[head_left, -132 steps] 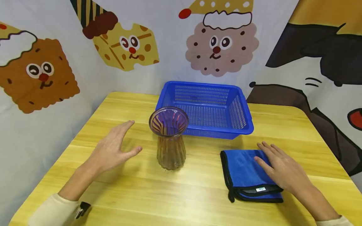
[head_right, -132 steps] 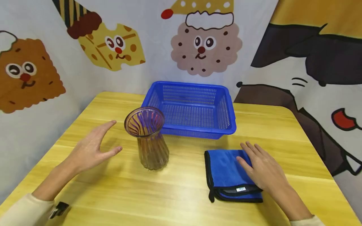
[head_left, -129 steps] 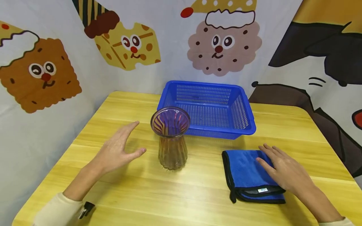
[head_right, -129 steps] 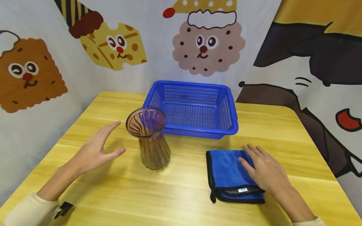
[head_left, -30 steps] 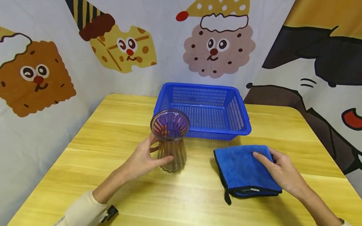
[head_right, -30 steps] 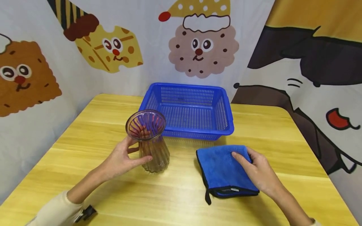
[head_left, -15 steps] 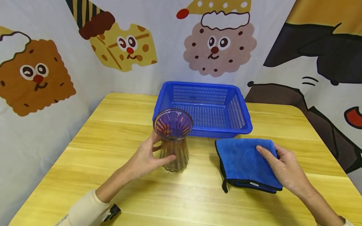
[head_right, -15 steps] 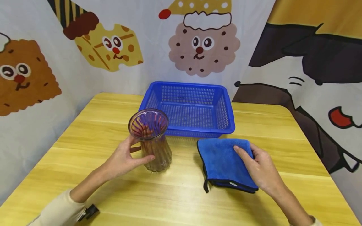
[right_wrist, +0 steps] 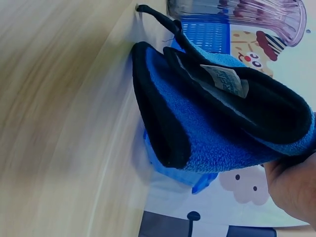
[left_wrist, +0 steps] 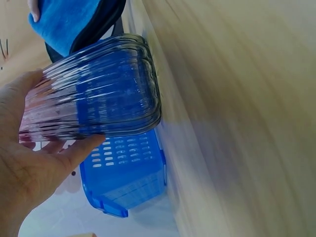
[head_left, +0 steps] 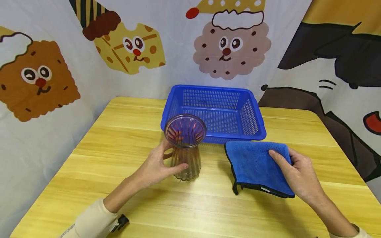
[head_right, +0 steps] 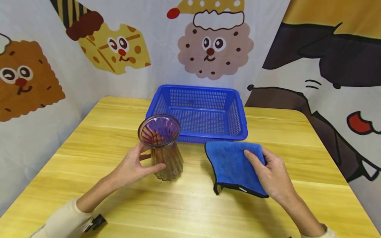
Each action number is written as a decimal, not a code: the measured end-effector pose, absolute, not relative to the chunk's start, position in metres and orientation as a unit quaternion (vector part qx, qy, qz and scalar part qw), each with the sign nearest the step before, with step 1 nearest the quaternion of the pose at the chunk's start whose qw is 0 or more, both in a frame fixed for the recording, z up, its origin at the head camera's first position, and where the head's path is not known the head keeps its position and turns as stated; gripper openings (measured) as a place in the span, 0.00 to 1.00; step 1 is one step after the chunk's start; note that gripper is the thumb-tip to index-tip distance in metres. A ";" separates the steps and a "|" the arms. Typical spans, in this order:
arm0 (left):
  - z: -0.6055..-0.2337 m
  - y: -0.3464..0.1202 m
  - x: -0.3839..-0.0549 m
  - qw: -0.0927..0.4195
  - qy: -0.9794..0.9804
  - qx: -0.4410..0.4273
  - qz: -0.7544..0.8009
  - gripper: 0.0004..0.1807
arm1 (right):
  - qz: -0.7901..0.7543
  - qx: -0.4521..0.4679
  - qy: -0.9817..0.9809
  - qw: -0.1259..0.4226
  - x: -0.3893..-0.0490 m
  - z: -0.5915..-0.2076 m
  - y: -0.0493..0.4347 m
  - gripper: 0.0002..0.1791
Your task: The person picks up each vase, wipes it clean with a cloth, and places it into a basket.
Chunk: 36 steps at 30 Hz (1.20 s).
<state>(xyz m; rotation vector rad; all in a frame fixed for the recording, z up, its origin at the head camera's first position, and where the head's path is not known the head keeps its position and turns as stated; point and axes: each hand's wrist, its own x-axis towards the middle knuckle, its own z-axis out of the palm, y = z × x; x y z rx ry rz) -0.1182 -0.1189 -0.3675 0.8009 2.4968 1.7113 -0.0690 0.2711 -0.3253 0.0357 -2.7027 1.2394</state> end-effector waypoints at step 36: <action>-0.365 -0.095 -0.114 0.029 0.790 0.280 0.544 0.56 | 0.489 0.054 -0.852 0.177 -0.068 -0.323 0.239 0.10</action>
